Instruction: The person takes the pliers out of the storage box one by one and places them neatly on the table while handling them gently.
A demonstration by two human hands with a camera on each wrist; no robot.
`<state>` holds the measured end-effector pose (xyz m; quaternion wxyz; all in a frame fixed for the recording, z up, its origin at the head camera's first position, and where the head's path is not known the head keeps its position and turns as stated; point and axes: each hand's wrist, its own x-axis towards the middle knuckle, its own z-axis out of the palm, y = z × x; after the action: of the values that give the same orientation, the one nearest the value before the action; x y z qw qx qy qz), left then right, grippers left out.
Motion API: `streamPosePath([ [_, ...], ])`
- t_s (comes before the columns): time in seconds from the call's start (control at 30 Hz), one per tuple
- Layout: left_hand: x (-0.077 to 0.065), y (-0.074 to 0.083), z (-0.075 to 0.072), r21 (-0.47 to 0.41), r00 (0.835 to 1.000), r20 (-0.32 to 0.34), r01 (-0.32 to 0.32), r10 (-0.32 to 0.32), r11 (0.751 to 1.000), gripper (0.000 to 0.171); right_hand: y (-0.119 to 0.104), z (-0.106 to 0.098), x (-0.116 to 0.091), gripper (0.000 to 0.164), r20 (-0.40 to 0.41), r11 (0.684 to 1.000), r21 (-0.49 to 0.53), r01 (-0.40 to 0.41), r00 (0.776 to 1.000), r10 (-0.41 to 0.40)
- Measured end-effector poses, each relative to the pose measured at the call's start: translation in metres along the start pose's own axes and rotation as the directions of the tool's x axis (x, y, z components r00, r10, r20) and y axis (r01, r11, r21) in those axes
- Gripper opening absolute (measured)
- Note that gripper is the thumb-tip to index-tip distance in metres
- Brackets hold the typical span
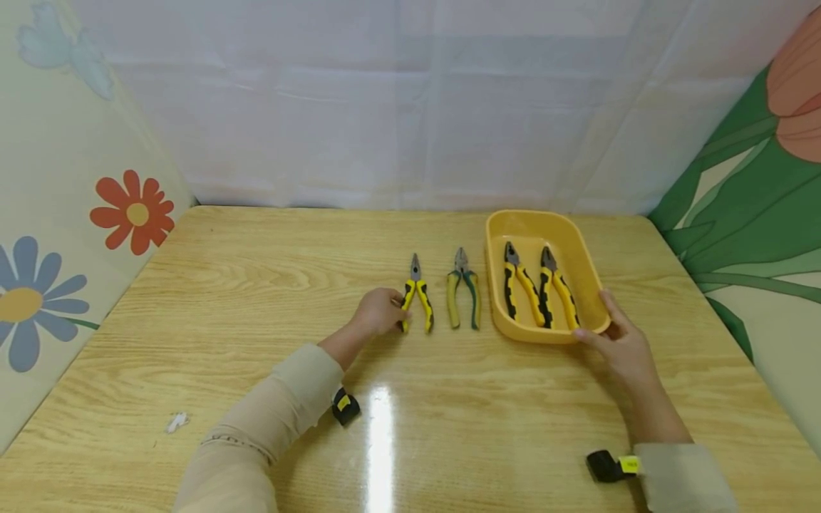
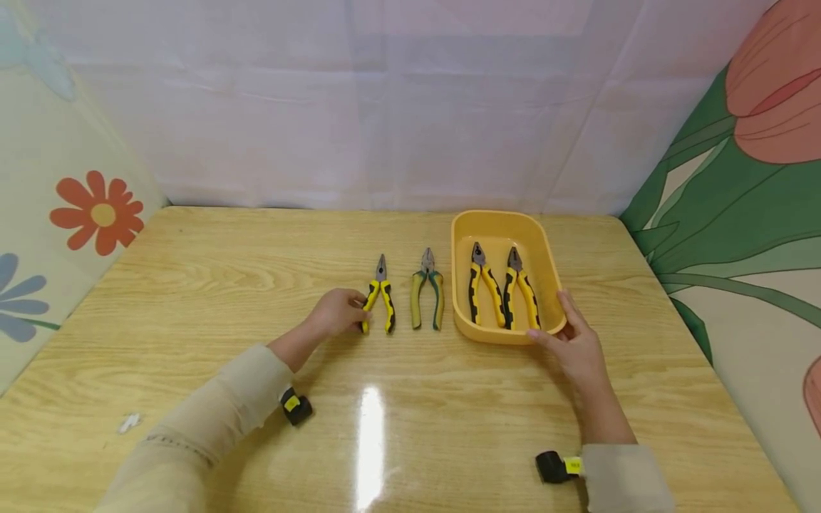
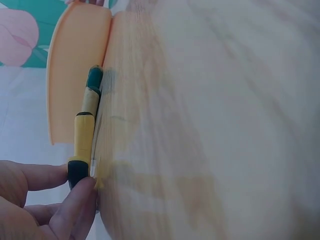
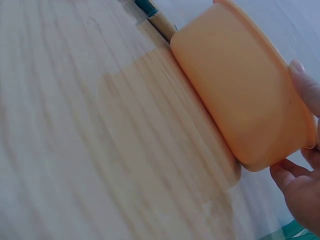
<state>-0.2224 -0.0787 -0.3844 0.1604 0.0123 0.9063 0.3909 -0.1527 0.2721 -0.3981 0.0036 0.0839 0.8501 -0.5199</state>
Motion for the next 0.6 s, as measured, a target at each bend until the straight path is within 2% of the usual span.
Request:
streamPosePath([
  [0.17,0.0008,-0.0005,-0.001,0.032,1.0,-0.008,-0.014,0.015,0.999,0.035,-0.0012,0.0002,0.0007,0.079,-0.006,1.0,-0.008,-0.007,1.0,0.007],
  [0.4,0.0005,-0.0007,-0.0012,-0.034,1.0,0.008,-0.001,0.001,0.999,0.035,-0.0002,0.0012,0.0011,0.077,-0.014,1.0,-0.023,0.012,1.0,-0.012],
  [0.6,-0.0002,0.0005,-0.001,-0.019,1.0,-0.003,-0.005,0.005,1.0,0.034,0.0004,0.0011,0.0011,0.077,-0.014,1.0,-0.031,0.005,1.0,-0.006],
])
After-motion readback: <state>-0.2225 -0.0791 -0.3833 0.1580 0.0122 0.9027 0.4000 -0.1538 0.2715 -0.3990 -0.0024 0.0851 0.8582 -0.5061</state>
